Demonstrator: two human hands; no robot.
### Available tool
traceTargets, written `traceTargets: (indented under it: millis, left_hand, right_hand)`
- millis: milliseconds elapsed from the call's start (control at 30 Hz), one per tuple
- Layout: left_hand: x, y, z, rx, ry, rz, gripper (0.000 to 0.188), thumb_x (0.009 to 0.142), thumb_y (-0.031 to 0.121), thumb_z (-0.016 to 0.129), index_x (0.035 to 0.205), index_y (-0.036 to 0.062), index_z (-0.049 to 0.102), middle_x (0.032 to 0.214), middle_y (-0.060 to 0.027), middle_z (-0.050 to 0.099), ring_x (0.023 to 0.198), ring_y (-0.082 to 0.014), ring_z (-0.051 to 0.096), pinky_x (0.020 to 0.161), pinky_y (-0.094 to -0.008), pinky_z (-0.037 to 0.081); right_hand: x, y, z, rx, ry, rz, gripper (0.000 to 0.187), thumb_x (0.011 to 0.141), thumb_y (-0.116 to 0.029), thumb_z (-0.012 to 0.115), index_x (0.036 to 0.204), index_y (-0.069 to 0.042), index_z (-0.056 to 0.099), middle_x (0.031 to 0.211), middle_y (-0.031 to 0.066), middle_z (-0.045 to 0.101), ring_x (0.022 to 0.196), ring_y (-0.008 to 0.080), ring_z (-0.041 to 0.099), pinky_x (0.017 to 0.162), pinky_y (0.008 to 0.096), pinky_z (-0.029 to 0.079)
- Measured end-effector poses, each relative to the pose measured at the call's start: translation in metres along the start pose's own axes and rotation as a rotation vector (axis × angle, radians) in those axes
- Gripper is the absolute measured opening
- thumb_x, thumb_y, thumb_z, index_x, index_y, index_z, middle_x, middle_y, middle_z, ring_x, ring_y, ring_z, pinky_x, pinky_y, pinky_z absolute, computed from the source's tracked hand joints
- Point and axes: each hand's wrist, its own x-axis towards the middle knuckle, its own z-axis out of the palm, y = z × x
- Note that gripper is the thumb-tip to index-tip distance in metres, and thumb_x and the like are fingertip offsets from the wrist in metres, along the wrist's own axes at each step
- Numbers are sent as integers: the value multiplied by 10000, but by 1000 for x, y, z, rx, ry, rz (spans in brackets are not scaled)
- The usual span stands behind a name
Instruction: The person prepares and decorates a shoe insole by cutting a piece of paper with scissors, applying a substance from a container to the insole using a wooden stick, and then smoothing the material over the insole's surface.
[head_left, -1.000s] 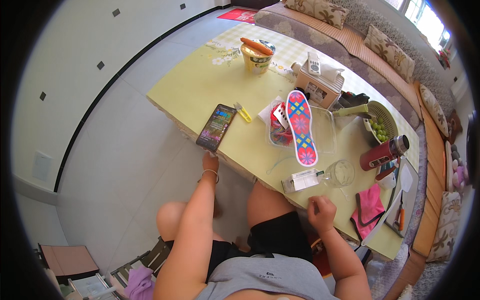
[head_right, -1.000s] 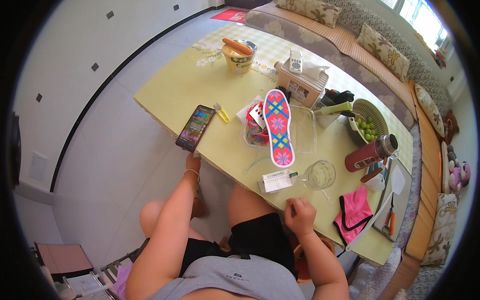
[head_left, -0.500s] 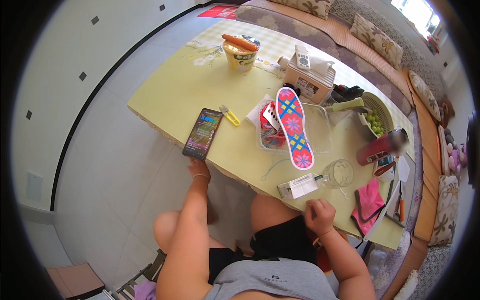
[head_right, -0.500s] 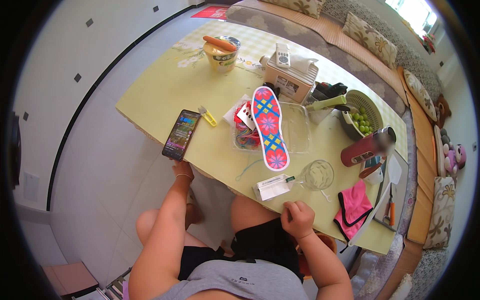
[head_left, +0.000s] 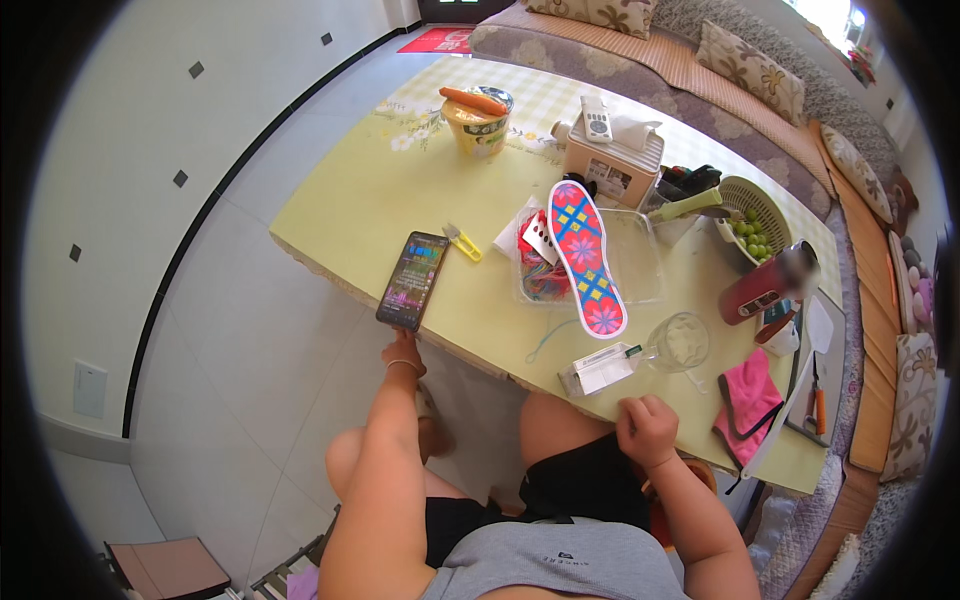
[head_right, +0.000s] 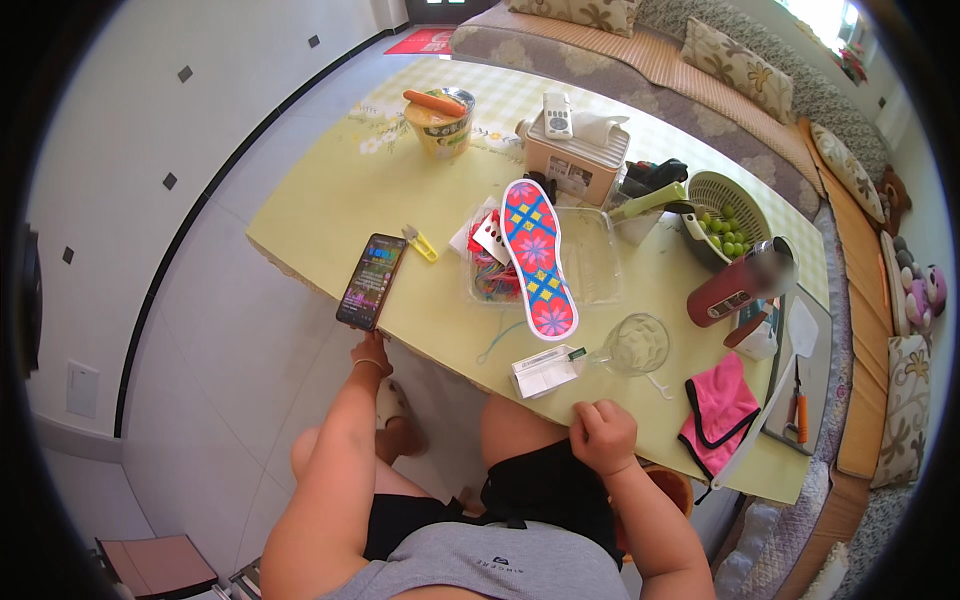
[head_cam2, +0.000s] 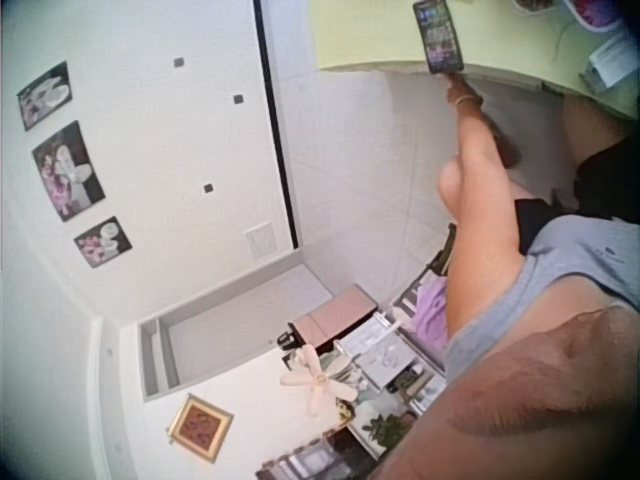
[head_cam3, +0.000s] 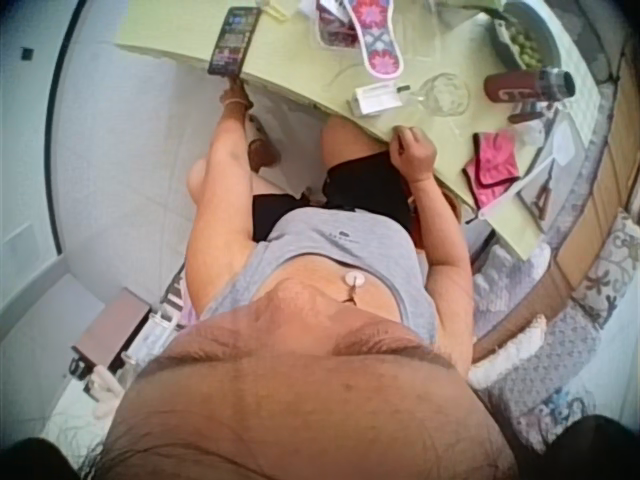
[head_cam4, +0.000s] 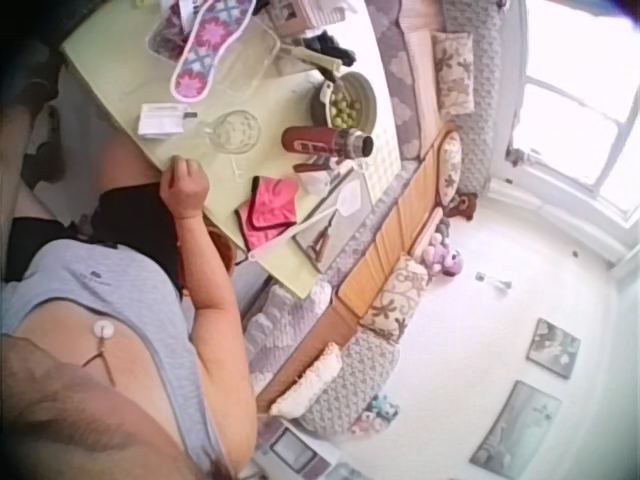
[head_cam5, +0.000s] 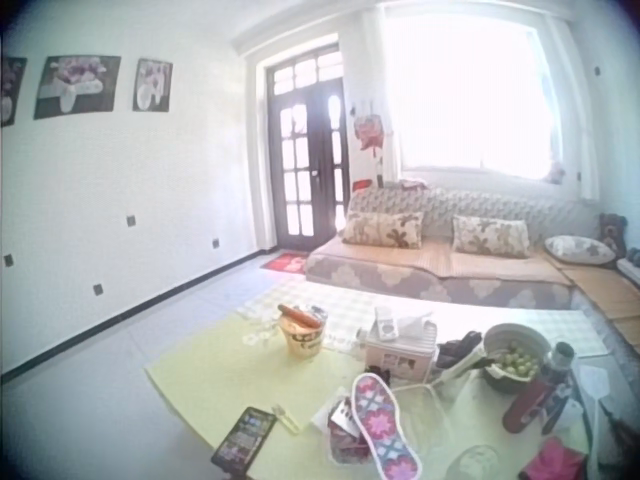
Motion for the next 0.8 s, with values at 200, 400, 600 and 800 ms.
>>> traceTargets:
  millis: [200, 400, 600, 800]
  left_hand:
    - [-5, 0, -9, 17, -20, 19, 964, 702, 213, 730, 1508, 53, 226, 1554, -151, 245, 1167, -306, 608, 941, -440, 518]
    - [8, -8, 0, 36, -79, 35, 1049, 696, 257, 744, 1536, 77, 142, 1601, -124, 160, 1194, -273, 597, 956, -423, 510]
    - [12, -10, 2, 43, -106, 37, 1096, 694, 281, 752, 1558, 99, 103, 1628, -81, 127, 1242, -236, 570, 969, -415, 502]
    - [13, -12, 1, 43, -106, 44, 1078, 710, 270, 731, 1558, 87, 92, 1629, -104, 116, 1224, -240, 585, 960, -410, 508]
  right_hand:
    - [-2, 0, -2, -22, 3, -9, 161, 692, -30, 649, 839, -96, 639, 678, 76, 505, 568, 281, 542, 494, 384, 440]
    - [-3, 1, -3, -44, 3, -21, 159, 686, -41, 649, 834, -98, 631, 667, 71, 486, 576, 276, 538, 491, 387, 436]
    - [-3, 0, -3, -56, -12, -38, 145, 686, -47, 647, 817, -101, 614, 663, 70, 481, 581, 272, 540, 491, 388, 439]
    - [-2, 1, -2, -67, -3, -58, 130, 688, -52, 642, 799, -105, 598, 662, 68, 474, 584, 268, 537, 491, 387, 439]
